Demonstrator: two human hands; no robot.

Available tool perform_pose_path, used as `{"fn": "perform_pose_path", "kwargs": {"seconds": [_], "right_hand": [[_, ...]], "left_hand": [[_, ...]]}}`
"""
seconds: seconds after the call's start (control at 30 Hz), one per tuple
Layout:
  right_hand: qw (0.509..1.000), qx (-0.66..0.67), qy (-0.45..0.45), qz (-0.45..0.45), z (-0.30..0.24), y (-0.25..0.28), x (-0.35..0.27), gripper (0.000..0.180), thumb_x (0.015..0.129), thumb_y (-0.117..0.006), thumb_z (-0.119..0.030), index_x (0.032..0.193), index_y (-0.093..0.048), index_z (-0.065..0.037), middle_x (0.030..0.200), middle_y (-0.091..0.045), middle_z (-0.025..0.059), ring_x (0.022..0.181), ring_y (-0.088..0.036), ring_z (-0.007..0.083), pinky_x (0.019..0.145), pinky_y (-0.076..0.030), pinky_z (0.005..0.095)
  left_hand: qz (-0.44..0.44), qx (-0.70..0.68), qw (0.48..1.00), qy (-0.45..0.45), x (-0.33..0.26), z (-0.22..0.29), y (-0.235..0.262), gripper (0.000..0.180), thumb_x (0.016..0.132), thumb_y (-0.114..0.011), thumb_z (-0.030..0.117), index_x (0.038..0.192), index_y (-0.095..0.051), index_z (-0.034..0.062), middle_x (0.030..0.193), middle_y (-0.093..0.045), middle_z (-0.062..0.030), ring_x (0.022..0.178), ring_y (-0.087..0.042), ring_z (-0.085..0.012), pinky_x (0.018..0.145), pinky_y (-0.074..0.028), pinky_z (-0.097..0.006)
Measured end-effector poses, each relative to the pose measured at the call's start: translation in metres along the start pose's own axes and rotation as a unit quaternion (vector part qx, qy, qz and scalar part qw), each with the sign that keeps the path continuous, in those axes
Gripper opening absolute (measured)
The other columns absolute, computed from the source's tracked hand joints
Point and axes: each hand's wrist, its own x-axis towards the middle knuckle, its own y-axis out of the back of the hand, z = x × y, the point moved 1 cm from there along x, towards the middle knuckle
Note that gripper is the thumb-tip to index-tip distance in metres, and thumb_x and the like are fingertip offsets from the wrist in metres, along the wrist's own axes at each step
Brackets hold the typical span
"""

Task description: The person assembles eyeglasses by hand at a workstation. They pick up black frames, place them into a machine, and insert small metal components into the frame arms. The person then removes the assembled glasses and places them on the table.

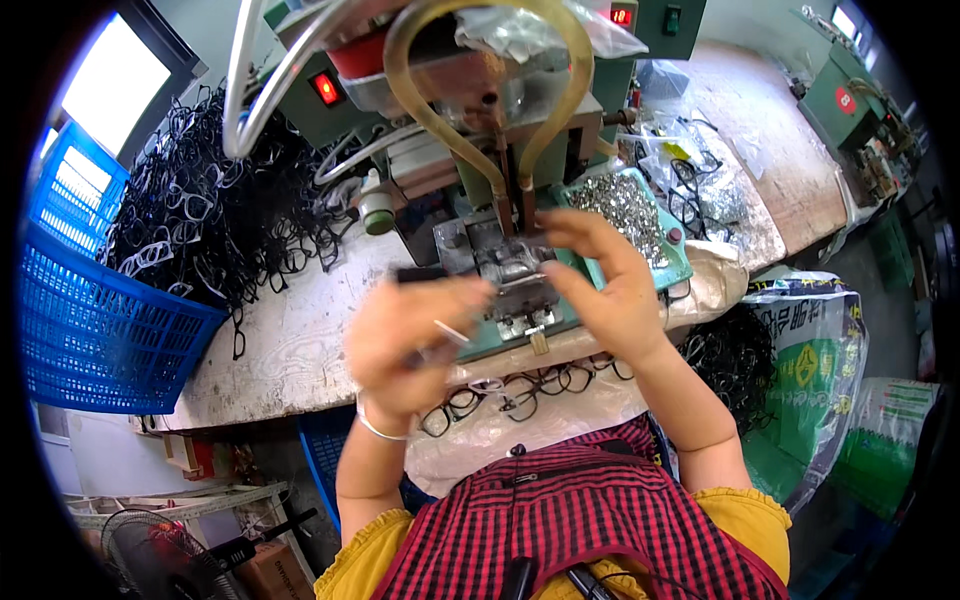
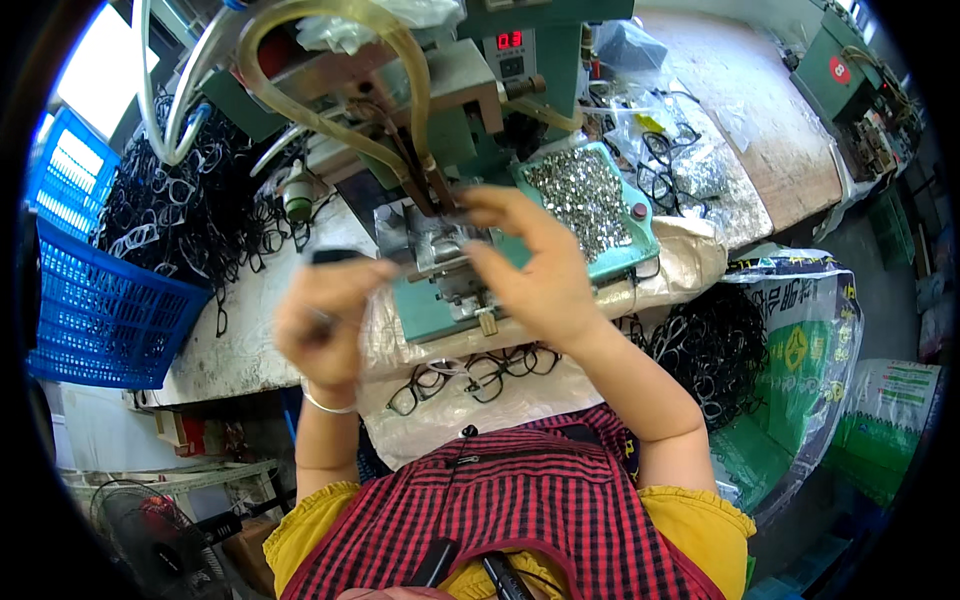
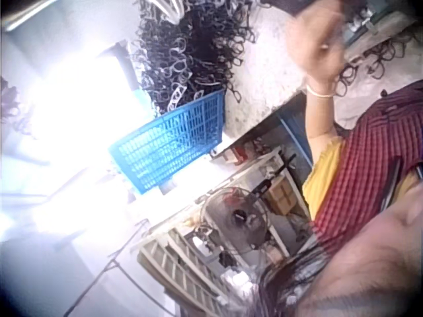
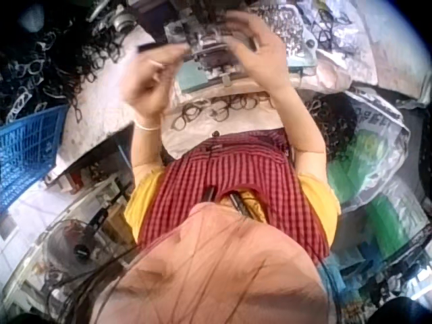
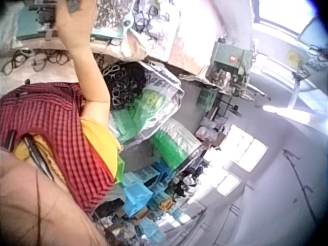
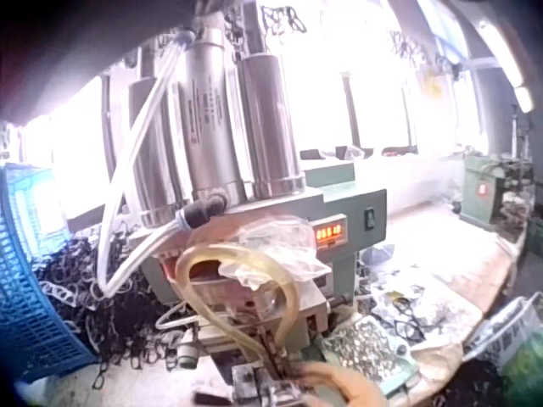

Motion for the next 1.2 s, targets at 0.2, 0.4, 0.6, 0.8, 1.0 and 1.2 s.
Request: {"fn": "perform_pose_path", "kwargs": {"seconds": [0.2, 0.4, 0.6, 0.8, 1.0, 1.2], "right_hand": [[0.847, -0.515, 0.048, 0.123, 0.109, 0.066, 0.006, 0.018, 0.080, -0.075, -0.015, 0.096, -0.073, -0.007, 0.125, -0.063, 0.0217, 0.131, -0.050, 0.0409, 0.108, -0.041, 0.0488], [0.894, -0.419, 0.052, 0.149, 0.121, 0.083, 0.008, 0.012, 0.079, -0.074, -0.012, 0.090, -0.073, -0.006, 0.119, -0.065, 0.0220, 0.122, -0.056, 0.0408, 0.105, -0.043, 0.0464], [0.847, -0.496, 0.184, -0.042, 0.105, 0.054, 0.017, 0.013, 0.080, -0.068, -0.007, 0.092, -0.068, -0.004, 0.131, -0.059, 0.0212, 0.131, -0.050, 0.0393, 0.103, -0.044, 0.0484], [0.894, -0.413, 0.166, 0.046, 0.119, 0.068, 0.035, 0.017, 0.088, -0.065, -0.002, 0.104, -0.068, -0.002, 0.116, -0.068, 0.0157, 0.108, -0.065, 0.0325, 0.092, -0.051, 0.0384], [0.923, 0.141, -0.022, 0.357, 0.159, 0.108, -0.015, 0.015, 0.097, -0.064, -0.007, 0.109, -0.067, 0.001, 0.103, -0.070, 0.0070, 0.089, -0.065, 0.0134, 0.084, -0.053, 0.0269], [0.966, 0.080, -0.027, 0.245, 0.134, 0.048, 0.029, 0.020, 0.094, -0.066, -0.002, 0.113, -0.070, 0.001, 0.105, -0.070, 0.0045, 0.094, -0.064, 0.0111, 0.089, -0.049, 0.0242]], "left_hand": [[-0.119, 0.107, 0.983, -0.088, -0.012, -0.015, -0.032, 0.024, 0.072, -0.078, 0.009, 0.096, -0.077, 0.0092, 0.104, -0.074, -0.0071, 0.091, -0.066, -0.0307, 0.088, -0.053, -0.048], [-0.116, 0.106, 0.983, -0.090, -0.014, -0.017, -0.028, 0.026, 0.072, -0.074, 0.011, 0.098, -0.077, 0.0111, 0.105, -0.074, -0.0056, 0.082, -0.064, -0.0267, 0.089, -0.053, -0.046], [-0.098, 0.101, 0.985, -0.102, -0.020, -0.023, -0.029, 0.034, 0.072, -0.072, 0.014, 0.106, -0.075, 0.0138, 0.111, -0.073, -0.0014, 0.083, -0.061, -0.0252, 0.093, -0.052, -0.047], [-0.032, 0.136, 0.989, -0.055, -0.060, -0.011, -0.036, 0.039, 0.078, -0.074, 0.006, 0.117, -0.069, 0.0069, 0.126, -0.068, -0.0123, 0.117, -0.065, -0.0319, 0.104, -0.049, -0.048], [0.219, 0.160, 0.910, 0.314, -0.137, -0.074, 0.008, 0.054, 0.089, -0.066, 0.000, 0.140, -0.050, 0.0003, 0.132, -0.061, -0.0161, 0.120, -0.060, -0.0259, 0.101, -0.050, -0.036], [0.163, -0.015, 0.895, 0.414, -0.122, -0.156, 0.002, 0.057, 0.089, -0.070, 0.002, 0.142, -0.049, -0.0005, 0.129, -0.060, -0.0126, 0.117, -0.060, -0.0210, 0.094, -0.055, -0.032]]}}
